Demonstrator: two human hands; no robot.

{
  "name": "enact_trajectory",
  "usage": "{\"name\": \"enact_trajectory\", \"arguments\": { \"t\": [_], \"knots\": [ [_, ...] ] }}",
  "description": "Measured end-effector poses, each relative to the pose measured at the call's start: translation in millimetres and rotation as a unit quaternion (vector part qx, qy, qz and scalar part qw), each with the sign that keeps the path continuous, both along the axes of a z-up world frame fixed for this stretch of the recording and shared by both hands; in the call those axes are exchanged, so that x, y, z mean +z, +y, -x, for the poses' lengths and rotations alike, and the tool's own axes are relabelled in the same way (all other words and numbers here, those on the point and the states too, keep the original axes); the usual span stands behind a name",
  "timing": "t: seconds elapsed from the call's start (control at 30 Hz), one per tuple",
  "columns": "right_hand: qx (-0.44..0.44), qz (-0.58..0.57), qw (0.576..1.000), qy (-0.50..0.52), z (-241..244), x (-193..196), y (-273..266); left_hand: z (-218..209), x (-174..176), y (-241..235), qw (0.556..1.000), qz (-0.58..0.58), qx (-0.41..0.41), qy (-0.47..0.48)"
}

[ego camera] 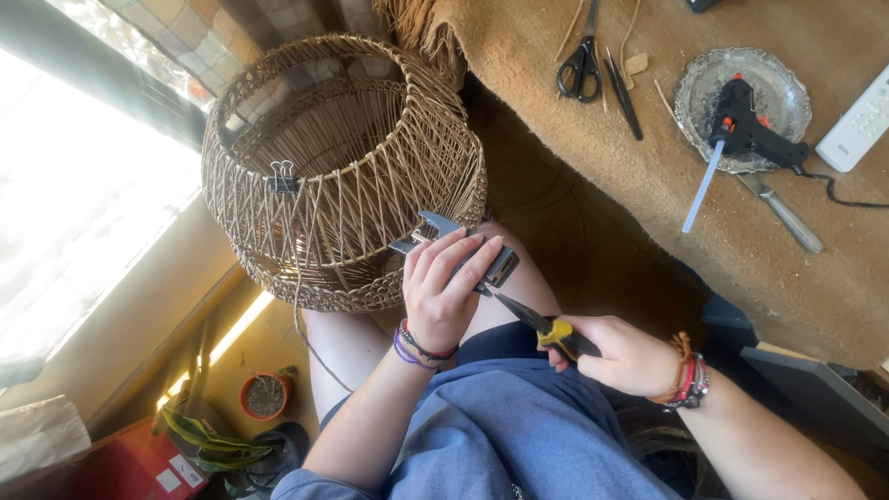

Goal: The person repairs a woven basket by cutting a loose strand, applying hot glue to a small wooden piece, and attaching it to the basket rim. They use pliers, a stapler, a hot glue gun, and scissors to secure and trim the repair.

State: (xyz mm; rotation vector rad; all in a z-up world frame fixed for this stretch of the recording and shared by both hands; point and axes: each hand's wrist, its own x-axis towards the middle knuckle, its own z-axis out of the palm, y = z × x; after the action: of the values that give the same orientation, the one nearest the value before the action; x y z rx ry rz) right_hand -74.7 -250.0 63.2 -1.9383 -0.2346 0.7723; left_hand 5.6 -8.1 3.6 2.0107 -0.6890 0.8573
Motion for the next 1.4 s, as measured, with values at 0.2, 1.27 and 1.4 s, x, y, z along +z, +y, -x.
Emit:
{"name": "enact_trajectory", "arguments": {
  "t": [0.2, 1.27, 1.4],
  "knots": [
    [0.006, 0.041, 0.999, -0.015, -6, -4, 6, 1, 5, -2, 1.0, 0.0, 0.001, -0.024],
    [-0.309, 0.397, 0.856, -0.118, -113, -40, -101, -142, -14, -109, 0.945, 0.049, -0.135, 0.293],
    [-0.268, 0.592, 0.69, -0.319, -145, -91, -119, -248, -23, -154, 0.926, 0.026, -0.058, 0.372]
  ]
}}
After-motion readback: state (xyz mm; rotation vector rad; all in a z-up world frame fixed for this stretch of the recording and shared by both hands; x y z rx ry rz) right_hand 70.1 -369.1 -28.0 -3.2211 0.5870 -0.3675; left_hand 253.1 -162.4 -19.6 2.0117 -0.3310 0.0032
